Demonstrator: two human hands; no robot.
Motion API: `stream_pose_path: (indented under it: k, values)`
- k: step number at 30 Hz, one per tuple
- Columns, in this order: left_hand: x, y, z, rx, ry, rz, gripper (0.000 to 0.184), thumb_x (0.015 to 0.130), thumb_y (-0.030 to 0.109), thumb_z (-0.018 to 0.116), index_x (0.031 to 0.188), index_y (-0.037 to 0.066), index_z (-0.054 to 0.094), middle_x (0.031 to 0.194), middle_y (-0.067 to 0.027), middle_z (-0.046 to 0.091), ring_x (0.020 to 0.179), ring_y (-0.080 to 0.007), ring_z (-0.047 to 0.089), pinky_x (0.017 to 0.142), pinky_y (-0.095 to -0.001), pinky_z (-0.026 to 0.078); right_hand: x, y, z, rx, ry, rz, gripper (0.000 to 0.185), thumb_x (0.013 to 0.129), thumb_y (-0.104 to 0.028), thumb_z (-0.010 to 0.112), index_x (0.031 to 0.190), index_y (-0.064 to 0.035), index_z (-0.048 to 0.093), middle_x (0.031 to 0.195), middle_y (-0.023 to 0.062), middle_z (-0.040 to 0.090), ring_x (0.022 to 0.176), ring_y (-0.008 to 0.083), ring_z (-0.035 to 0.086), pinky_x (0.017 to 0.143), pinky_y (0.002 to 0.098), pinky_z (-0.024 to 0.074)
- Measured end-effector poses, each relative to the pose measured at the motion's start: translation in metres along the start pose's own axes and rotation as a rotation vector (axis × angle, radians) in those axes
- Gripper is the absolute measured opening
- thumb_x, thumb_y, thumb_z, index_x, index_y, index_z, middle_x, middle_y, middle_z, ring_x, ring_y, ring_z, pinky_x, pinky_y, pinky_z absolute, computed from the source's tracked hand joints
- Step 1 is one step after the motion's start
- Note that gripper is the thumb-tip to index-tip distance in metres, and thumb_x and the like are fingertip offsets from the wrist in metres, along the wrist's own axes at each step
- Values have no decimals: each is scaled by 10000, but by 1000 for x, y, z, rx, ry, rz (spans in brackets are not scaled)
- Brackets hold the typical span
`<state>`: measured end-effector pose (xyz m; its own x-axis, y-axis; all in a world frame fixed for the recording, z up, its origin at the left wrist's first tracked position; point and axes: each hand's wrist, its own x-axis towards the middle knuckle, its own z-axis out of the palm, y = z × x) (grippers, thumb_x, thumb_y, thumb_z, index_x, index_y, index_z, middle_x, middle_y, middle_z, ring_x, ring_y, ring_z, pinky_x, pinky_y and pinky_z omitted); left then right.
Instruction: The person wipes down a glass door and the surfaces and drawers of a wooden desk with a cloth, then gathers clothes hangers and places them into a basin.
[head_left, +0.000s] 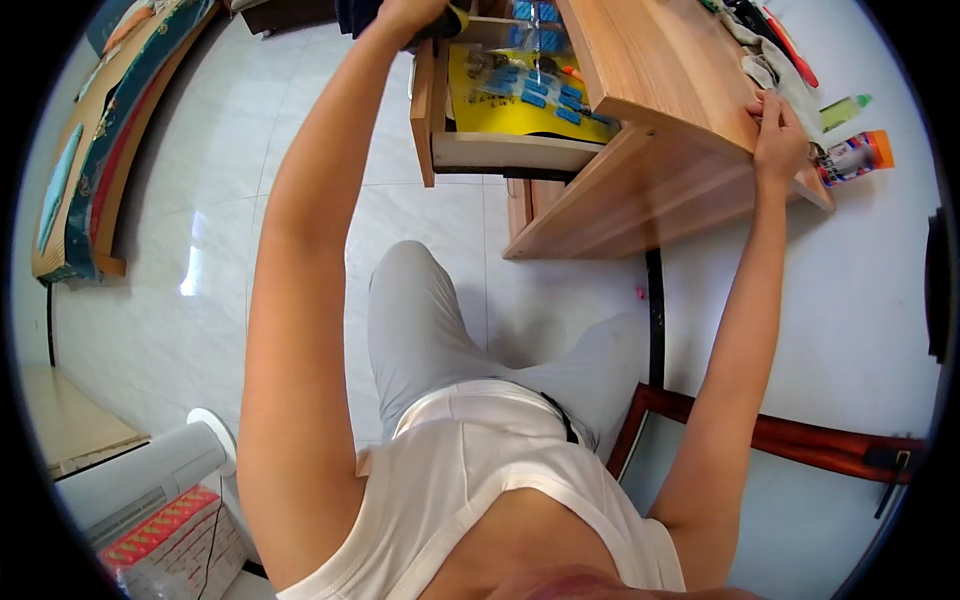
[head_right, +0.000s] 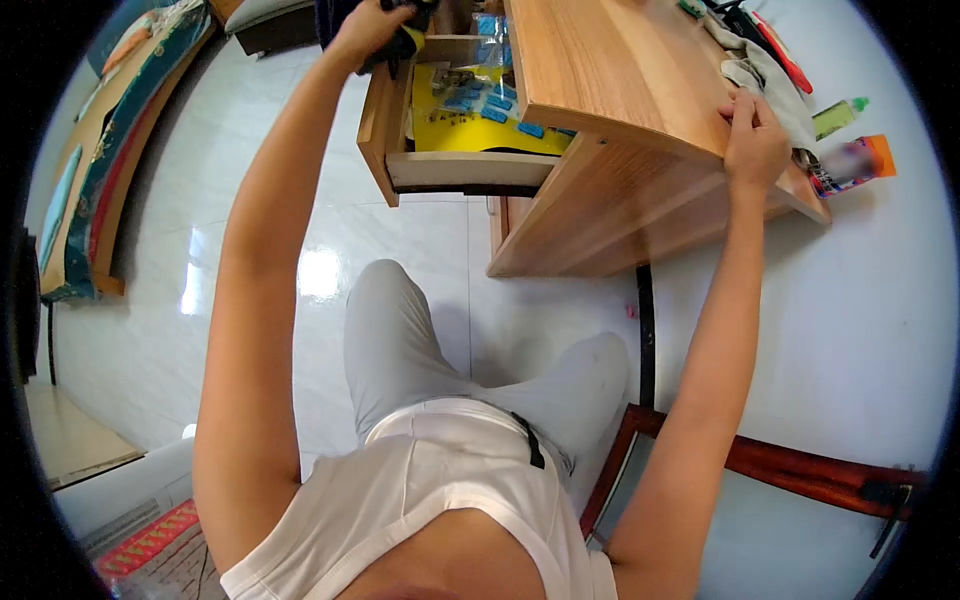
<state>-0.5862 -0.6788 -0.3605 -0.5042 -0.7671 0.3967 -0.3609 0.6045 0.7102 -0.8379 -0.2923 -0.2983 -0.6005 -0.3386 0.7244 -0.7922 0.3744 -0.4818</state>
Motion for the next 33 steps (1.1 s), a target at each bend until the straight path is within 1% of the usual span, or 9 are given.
stream_pose_path:
  k: [5,8,10,13,15,18,24,29,33]
  values:
    - [-41,9,3,460,126,297,405,829,374,648,1116,89,656,1137,-177,600,1018,-365,569,900,-441,473,-2,2,0,0,20,-6,318,935,-322,546,968,-63,730,745,46,718,717,133,667,719,264,490]
    - [-72,-1,0,324,217,448,264,836,203,660,1001,-3,651,966,-87,650,829,-225,661,733,-326,528,-3,-4,-1,-32,19,1,320,940,-326,540,971,-72,732,744,42,718,715,136,667,720,266,490]
    - [-102,9,-18,151,75,265,277,846,232,652,1025,21,663,963,-62,657,844,-206,648,757,-290,506,0,2,-1,-21,16,-20,319,942,-325,536,976,-77,734,746,39,719,716,137,668,720,266,488]
    - [-142,16,-44,-734,-76,-158,353,876,246,624,1109,-16,594,946,-106,654,855,-205,657,759,-333,547,-5,-11,-2,-45,39,-21,314,941,-320,539,975,-79,737,744,31,719,709,138,667,716,261,486]
    - [-140,-2,-50,-1142,87,-409,373,898,244,582,1152,-23,533,1011,-146,642,930,-251,658,831,-388,562,-5,-9,-1,-40,26,-13,313,939,-320,541,973,-78,738,748,28,719,719,136,669,713,259,484]
    - [-99,-60,-34,-1688,203,-342,363,920,269,509,1146,-11,548,1095,-169,632,1046,-309,615,951,-445,504,-2,-4,-2,-55,7,-16,314,936,-325,546,971,-80,739,755,23,720,736,132,672,714,257,481]
    - [-131,-22,13,-1484,157,-591,398,934,345,544,1156,16,571,1112,-132,659,988,-236,654,874,-371,536,-2,-8,-2,-51,14,-29,314,930,-334,550,967,-89,742,756,13,721,735,120,660,719,255,472]
    - [-202,-7,56,-1378,167,-645,328,846,247,635,1063,8,577,858,-76,652,707,-195,660,634,-309,551,-2,-5,-1,-56,26,-29,312,931,-331,545,966,-93,743,755,10,722,731,120,658,720,255,472]
    - [-237,31,100,-1317,122,-543,332,876,190,558,1161,20,564,980,-64,612,871,-156,585,769,-289,491,-1,-1,-2,-54,24,-31,311,932,-327,542,961,-92,743,748,14,722,744,118,665,721,257,473]
